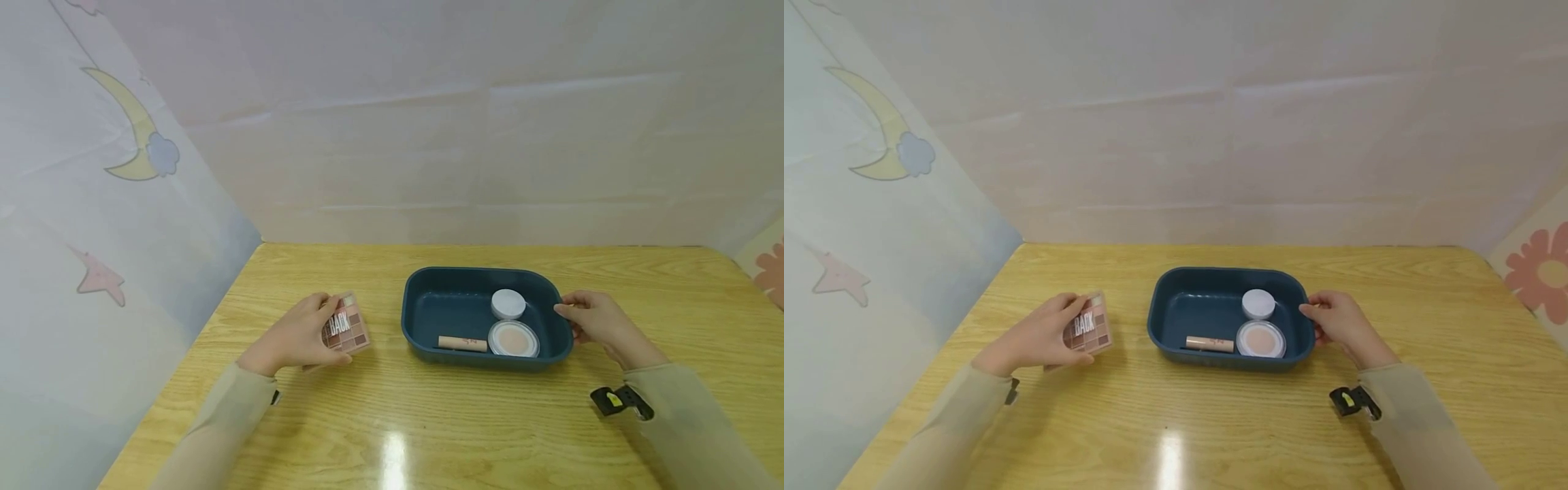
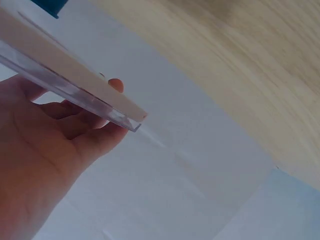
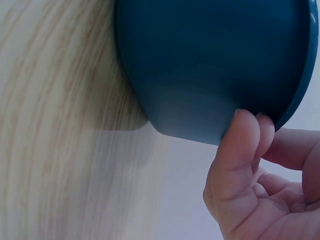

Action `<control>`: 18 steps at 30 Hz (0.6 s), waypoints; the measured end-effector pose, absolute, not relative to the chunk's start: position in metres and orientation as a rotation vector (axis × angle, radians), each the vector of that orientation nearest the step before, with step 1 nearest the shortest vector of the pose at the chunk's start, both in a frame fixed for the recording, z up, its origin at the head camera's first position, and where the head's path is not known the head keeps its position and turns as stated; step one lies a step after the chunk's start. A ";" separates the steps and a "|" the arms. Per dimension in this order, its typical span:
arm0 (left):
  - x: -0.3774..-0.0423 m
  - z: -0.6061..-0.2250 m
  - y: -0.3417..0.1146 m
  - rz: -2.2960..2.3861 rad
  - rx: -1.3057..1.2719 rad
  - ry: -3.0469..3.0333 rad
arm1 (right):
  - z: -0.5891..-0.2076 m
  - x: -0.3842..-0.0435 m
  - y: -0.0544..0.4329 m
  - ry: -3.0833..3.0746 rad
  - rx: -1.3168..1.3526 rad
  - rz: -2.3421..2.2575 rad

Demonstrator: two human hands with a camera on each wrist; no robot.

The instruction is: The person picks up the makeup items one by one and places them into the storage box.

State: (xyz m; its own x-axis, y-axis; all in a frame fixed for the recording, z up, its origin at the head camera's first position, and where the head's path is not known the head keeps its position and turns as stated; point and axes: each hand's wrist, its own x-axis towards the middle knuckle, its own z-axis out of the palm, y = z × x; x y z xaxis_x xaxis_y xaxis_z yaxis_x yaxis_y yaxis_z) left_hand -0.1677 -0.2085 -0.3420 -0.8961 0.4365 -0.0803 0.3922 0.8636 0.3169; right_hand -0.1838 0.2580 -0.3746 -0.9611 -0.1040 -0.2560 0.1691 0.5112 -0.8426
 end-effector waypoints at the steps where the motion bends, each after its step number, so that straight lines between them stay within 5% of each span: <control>1: -0.168 -0.341 -0.207 0.438 0.655 2.888 | -0.374 -0.184 0.258 2.481 0.056 -1.426; 18: -0.174 -0.327 -0.186 0.347 0.758 2.876 | -0.374 -0.184 0.259 2.480 0.049 -1.436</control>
